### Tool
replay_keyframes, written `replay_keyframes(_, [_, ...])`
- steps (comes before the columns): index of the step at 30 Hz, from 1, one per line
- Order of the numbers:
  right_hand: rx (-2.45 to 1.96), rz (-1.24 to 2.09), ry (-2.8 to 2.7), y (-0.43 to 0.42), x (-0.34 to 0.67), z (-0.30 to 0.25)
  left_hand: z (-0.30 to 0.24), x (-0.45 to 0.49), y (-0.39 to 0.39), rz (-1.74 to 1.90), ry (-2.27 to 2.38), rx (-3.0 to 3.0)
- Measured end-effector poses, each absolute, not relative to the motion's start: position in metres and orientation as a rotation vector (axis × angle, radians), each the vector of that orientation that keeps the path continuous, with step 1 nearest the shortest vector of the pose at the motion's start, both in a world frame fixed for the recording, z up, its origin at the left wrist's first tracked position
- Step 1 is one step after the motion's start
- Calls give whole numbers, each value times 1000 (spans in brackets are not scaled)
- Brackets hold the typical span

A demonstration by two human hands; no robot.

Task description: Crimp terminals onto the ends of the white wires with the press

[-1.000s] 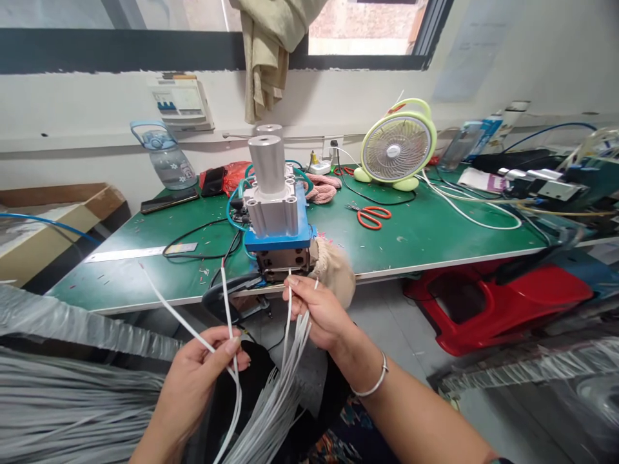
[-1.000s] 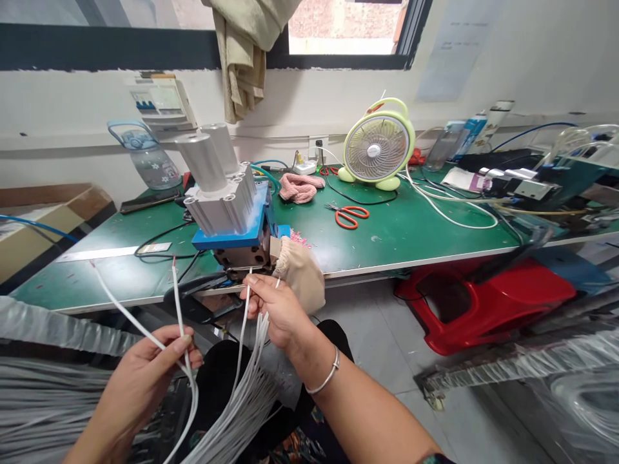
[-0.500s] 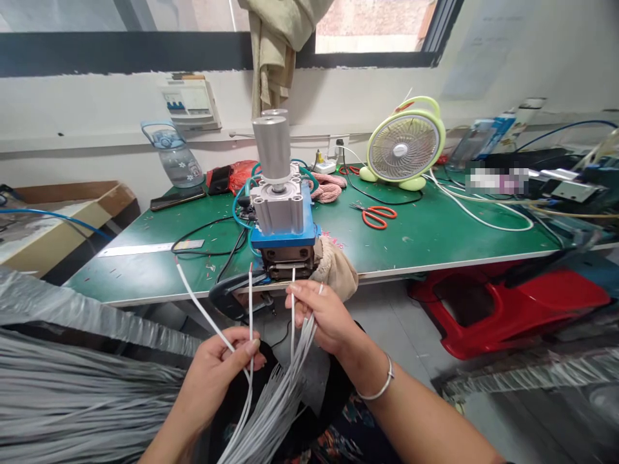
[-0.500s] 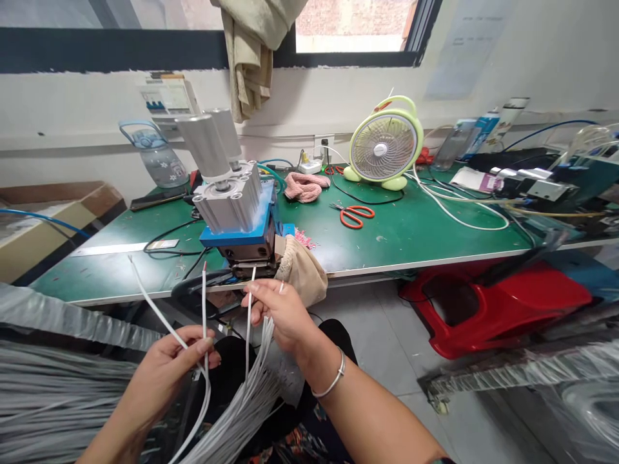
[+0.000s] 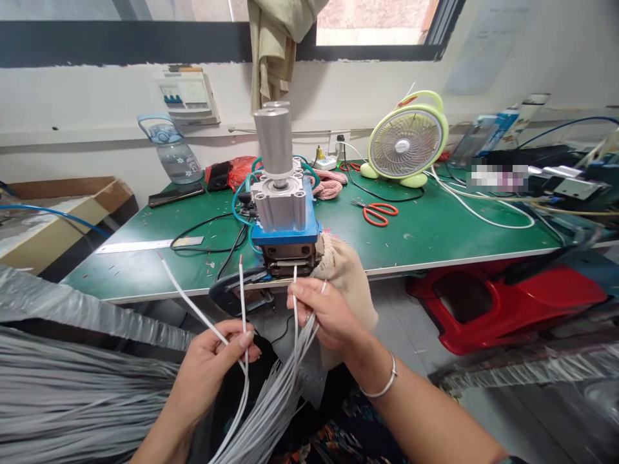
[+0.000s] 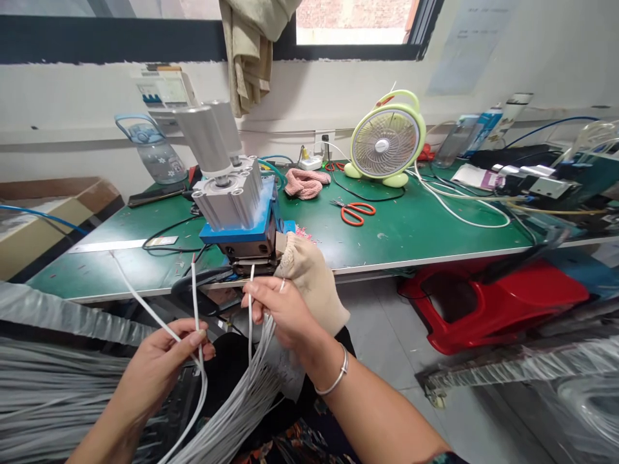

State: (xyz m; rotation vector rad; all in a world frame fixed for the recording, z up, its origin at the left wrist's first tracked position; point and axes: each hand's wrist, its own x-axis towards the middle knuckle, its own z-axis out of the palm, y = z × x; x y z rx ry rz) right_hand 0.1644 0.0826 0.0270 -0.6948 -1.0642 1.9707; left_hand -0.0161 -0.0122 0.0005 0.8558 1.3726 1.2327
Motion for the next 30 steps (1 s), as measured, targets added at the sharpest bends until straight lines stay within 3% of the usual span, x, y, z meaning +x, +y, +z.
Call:
replay_keyframes(20, [-814, 1927, -1337, 73, 158, 25, -4, 10, -6, 1099, 1219, 973])
replay_keyframes(30, [-882, 1940, -771, 89, 156, 38, 24, -16, 2, 1660, 1204, 645])
